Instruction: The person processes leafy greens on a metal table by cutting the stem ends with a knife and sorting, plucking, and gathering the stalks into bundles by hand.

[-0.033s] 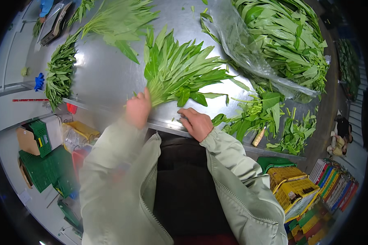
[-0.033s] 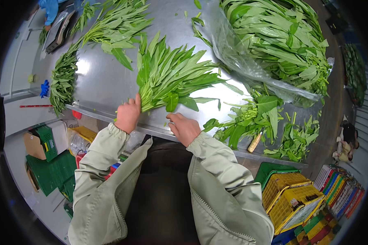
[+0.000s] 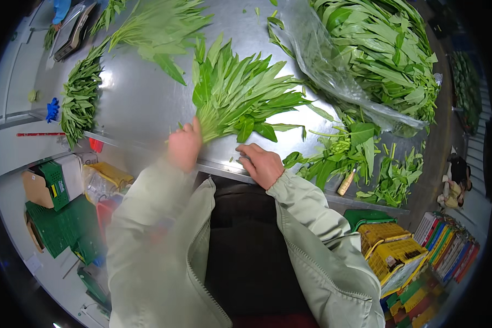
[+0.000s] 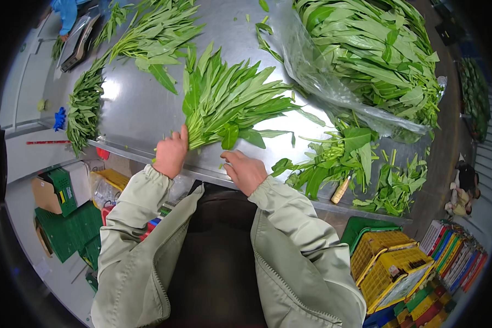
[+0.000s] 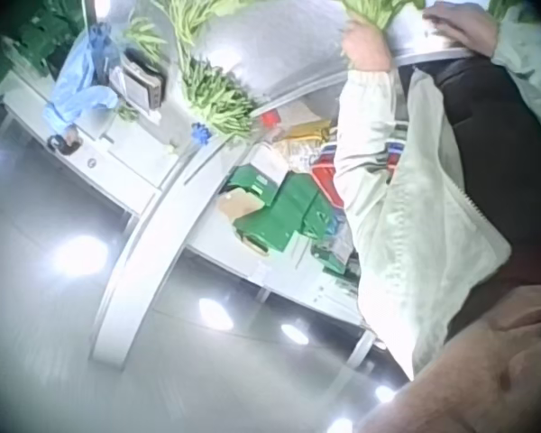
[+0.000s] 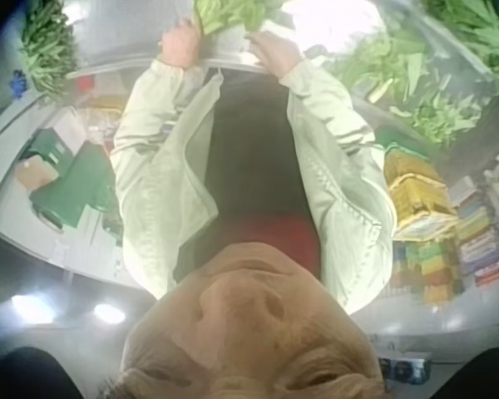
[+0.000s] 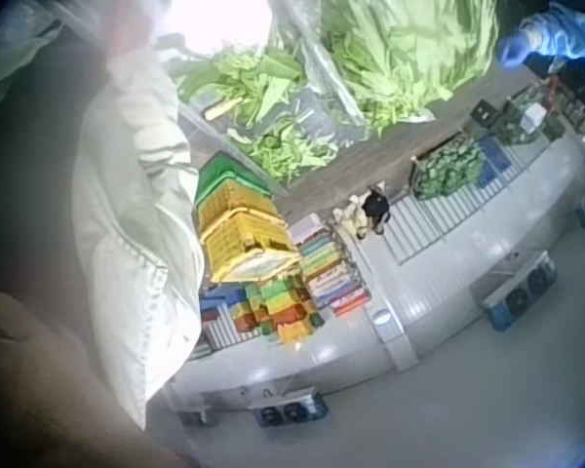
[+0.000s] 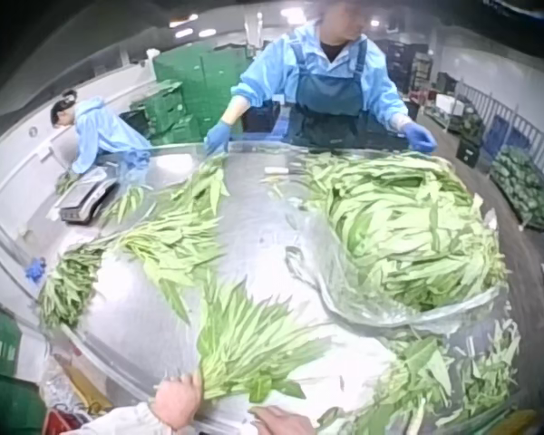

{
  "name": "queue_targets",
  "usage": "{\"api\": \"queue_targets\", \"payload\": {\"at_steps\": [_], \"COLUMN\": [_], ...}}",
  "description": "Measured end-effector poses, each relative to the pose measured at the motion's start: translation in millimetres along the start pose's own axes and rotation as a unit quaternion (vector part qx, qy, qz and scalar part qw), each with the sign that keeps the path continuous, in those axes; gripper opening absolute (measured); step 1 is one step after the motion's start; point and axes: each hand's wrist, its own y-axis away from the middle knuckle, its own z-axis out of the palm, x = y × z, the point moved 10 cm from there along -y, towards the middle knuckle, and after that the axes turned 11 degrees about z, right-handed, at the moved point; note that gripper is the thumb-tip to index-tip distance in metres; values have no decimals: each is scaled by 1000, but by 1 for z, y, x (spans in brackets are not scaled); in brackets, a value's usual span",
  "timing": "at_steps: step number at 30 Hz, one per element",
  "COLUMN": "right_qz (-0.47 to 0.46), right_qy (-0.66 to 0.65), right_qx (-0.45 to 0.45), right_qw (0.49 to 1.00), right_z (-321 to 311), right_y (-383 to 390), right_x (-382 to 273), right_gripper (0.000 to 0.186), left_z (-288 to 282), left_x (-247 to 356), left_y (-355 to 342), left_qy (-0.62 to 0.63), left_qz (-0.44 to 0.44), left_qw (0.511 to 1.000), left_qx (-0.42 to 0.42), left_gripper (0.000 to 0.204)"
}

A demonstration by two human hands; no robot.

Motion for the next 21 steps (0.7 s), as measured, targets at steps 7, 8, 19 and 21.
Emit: {"api": "queue_targets", "payload": {"at_steps": [7, 8, 19, 21], "right_qz": [-71, -70, -44, -48], "right_qy": [-24, -26, 24, 17], "right_qx": [65, 65, 41, 70], "right_qw": [995, 995, 998, 996], "right_z": [-10, -12, -13, -23], "right_y": [-19, -23, -35, -38], "right_x": [-37, -41, -29, -36], "right_gripper": [27, 27, 30, 29], "left_z": [-23, -26, -48, -48], "left_x": [-3, -3, 4, 6], "left_y": [2, 2, 3, 3], "left_qy": [9, 11, 50, 42], "left_qz": [-1, 3, 0, -3], "left_qw": [999, 999, 998, 998], "left_qx": [46, 46, 43, 44], "left_gripper": [47, 48, 57, 56]}}
